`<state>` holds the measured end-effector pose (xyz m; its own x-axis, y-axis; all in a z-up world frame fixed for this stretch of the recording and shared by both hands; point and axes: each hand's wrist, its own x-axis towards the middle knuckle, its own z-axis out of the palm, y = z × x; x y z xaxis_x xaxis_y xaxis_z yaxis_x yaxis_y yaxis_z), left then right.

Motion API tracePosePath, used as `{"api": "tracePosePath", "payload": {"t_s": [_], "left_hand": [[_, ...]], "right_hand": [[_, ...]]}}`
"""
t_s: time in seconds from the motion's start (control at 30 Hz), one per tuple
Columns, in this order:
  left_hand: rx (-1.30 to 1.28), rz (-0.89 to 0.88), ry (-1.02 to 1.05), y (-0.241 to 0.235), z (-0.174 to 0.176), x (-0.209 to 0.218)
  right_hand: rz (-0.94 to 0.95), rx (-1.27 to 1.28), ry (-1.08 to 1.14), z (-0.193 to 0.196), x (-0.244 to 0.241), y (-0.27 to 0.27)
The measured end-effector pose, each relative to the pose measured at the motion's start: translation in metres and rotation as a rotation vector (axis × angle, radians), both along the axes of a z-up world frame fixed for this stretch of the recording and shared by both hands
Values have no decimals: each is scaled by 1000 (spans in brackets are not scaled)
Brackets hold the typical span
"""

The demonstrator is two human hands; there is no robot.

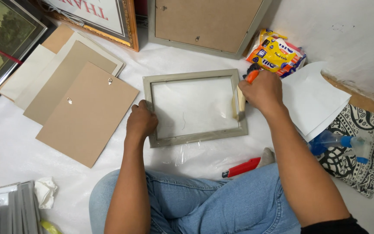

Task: Cleaning picture frames with a brush and assembling them with artwork and backings

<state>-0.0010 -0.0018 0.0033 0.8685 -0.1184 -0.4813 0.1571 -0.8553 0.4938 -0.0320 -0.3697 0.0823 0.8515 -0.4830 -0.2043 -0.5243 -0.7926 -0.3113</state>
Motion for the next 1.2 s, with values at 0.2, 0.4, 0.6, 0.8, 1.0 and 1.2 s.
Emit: {"api": "tracePosePath", "payload": {"t_s": [0.2,0.4,0.6,0.8,1.0,1.2], "left_hand": [[-2,-17,-8,2,-9,0],[20,-18,-19,-2,-5,-1],[0,-15,-25,0,-2,-1],[13,-10,-32,-2,-4,-1],[15,-14,-15,0,-4,0],[10,-13,-1,1,0,2]], "right_hand": [[53,-26,-270,22,-10,31],[369,-157,-298,8,-29,116],[413,464,-591,5,-31,146],[395,-160,-380,4,-26,102],[555,483,-378,30,-42,174],[391,730,-201,14,-35,150]]}}
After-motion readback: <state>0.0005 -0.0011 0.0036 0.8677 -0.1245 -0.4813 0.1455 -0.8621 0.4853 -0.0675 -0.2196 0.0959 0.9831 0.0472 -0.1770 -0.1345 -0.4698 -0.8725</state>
